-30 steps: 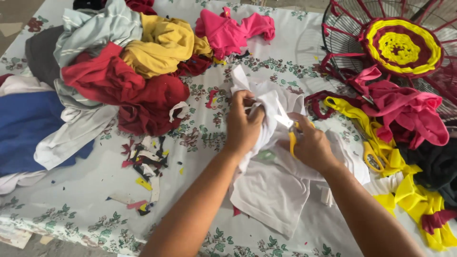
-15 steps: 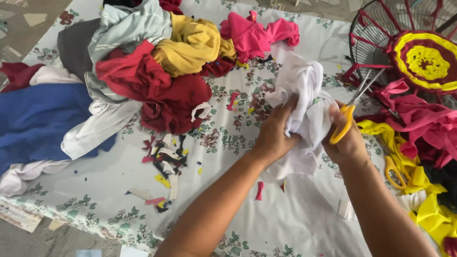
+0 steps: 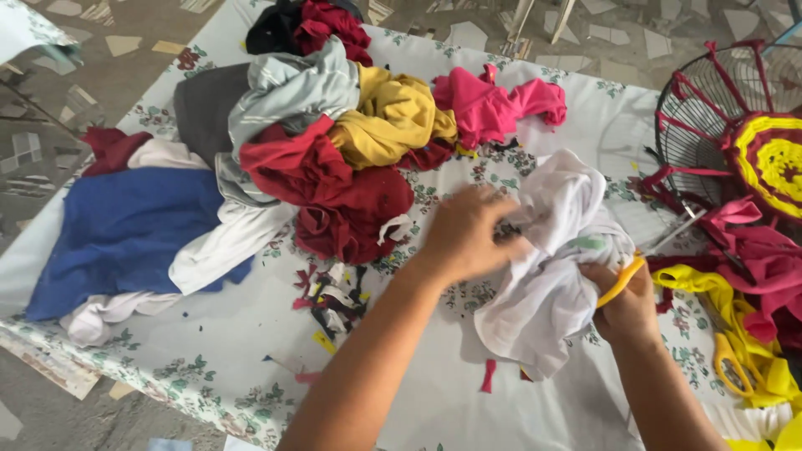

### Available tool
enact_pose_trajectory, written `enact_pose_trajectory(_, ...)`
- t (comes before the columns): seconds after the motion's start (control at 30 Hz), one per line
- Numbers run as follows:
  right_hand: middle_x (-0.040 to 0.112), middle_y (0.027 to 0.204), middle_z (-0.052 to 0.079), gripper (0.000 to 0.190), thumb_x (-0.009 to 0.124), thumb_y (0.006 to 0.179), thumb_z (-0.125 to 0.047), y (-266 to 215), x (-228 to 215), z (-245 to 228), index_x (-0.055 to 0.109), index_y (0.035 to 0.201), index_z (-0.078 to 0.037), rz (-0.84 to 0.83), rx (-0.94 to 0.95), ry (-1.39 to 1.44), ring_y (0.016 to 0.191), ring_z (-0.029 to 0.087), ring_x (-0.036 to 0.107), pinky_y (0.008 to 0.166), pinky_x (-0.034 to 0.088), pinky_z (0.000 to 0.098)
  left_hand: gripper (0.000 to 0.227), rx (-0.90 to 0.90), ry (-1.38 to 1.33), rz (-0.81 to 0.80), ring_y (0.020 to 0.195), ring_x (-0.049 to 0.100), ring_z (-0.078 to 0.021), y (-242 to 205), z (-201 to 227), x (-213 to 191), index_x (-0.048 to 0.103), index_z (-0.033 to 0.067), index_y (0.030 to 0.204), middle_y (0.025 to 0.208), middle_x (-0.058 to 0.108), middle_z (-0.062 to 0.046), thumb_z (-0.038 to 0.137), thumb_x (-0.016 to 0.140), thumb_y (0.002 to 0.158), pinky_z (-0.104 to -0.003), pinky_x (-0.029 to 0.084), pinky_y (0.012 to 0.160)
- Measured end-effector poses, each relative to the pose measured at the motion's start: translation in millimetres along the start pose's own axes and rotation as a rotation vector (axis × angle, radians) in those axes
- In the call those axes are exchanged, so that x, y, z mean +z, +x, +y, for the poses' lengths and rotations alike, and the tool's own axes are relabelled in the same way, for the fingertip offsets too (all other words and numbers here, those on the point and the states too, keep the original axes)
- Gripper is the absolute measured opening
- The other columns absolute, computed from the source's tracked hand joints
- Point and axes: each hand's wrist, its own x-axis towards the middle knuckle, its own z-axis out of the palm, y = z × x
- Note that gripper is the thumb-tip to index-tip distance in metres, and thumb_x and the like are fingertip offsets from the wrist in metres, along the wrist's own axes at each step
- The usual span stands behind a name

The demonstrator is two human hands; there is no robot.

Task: Cutting old clothing items into strips using scissors for rug making.

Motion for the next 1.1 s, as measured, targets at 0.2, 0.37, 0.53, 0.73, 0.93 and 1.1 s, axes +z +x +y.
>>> enact_pose_trajectory(0.2,0.069,0.120,0.014,0.053,0.063,0.083,0.004,12.0,31.2,-43.3,0.057,0.135,0.002,-0.241,0.093,-0.001,0.103,0.024,0.069,0.088,0.058,0.0326,0.016,-0.133,0.720,0.695,0.131,0.042,-0.0443,19.0,-101.4,-99.9,0.072,0.0100,0.098,0.133,0.054,-0.016,0.002,0.075,0.084,-0.075,0.028,0.111)
enact_pose_trajectory(0.37,0.068,0.117,0.011,0.049,0.062,0.086,0.001,34.7,88.7,-52.8,0.056,0.134,0.000,-0.332,0.036,0.059,0.100,0.019,0.068,0.086,0.057,0.0282,0.095,-0.587,0.645,0.471,0.116,0.045,-0.0474,13.2,-180.4,-132.2,0.027,0.0128,0.159,0.140,0.037,-0.021,0.042,0.083,0.087,-0.060,0.053,0.084)
enact_pose_trajectory(0.53,0.069,0.113,0.013,0.048,0.066,0.083,0.010,102.1,180.2,-36.4,0.056,0.129,-0.001,-0.313,-0.145,0.082,0.099,0.023,0.070,0.085,0.060,0.0345,0.050,-0.642,0.585,0.345,0.085,0.073,-0.0324,2.3,-150.5,-77.7,0.066,0.0178,0.114,0.088,0.072,-0.006,0.047,0.077,0.075,-0.050,0.059,0.060)
enact_pose_trajectory(0.73,0.065,0.125,0.012,0.068,0.082,0.087,0.022,161.7,281.3,-16.0,0.047,0.134,-0.011,-0.542,-0.527,0.001,0.121,0.028,0.065,0.108,0.058,0.0469,0.045,-0.474,0.444,0.634,0.085,0.065,-0.0303,-34.8,-124.3,-57.3,0.066,0.0137,0.119,0.086,0.063,-0.006,0.040,0.075,0.083,-0.041,0.058,0.069)
enact_pose_trajectory(0.93,0.065,0.119,0.033,0.078,0.091,0.089,-0.036,150.3,263.1,27.6,0.040,0.142,-0.011,-0.241,-0.312,-0.952,0.109,0.052,0.066,0.095,0.054,0.0609,0.037,-0.381,-0.128,1.041,0.085,0.064,-0.0252,-36.6,-105.1,-55.0,0.067,0.0059,0.118,0.093,0.071,-0.012,0.029,0.076,0.091,-0.036,0.056,0.075)
enact_pose_trajectory(1.1,0.059,0.114,0.017,0.056,0.076,0.105,-0.017,65.8,235.6,-42.4,0.035,0.143,-0.013,-0.300,-0.312,-0.430,0.103,0.029,0.063,0.071,0.058,0.0271,0.038,-0.004,0.103,1.001,0.084,0.061,-0.0334,-11.9,-44.5,-66.8,0.064,0.0114,0.112,0.087,0.059,-0.007,0.029,0.077,0.081,-0.047,0.048,0.083)
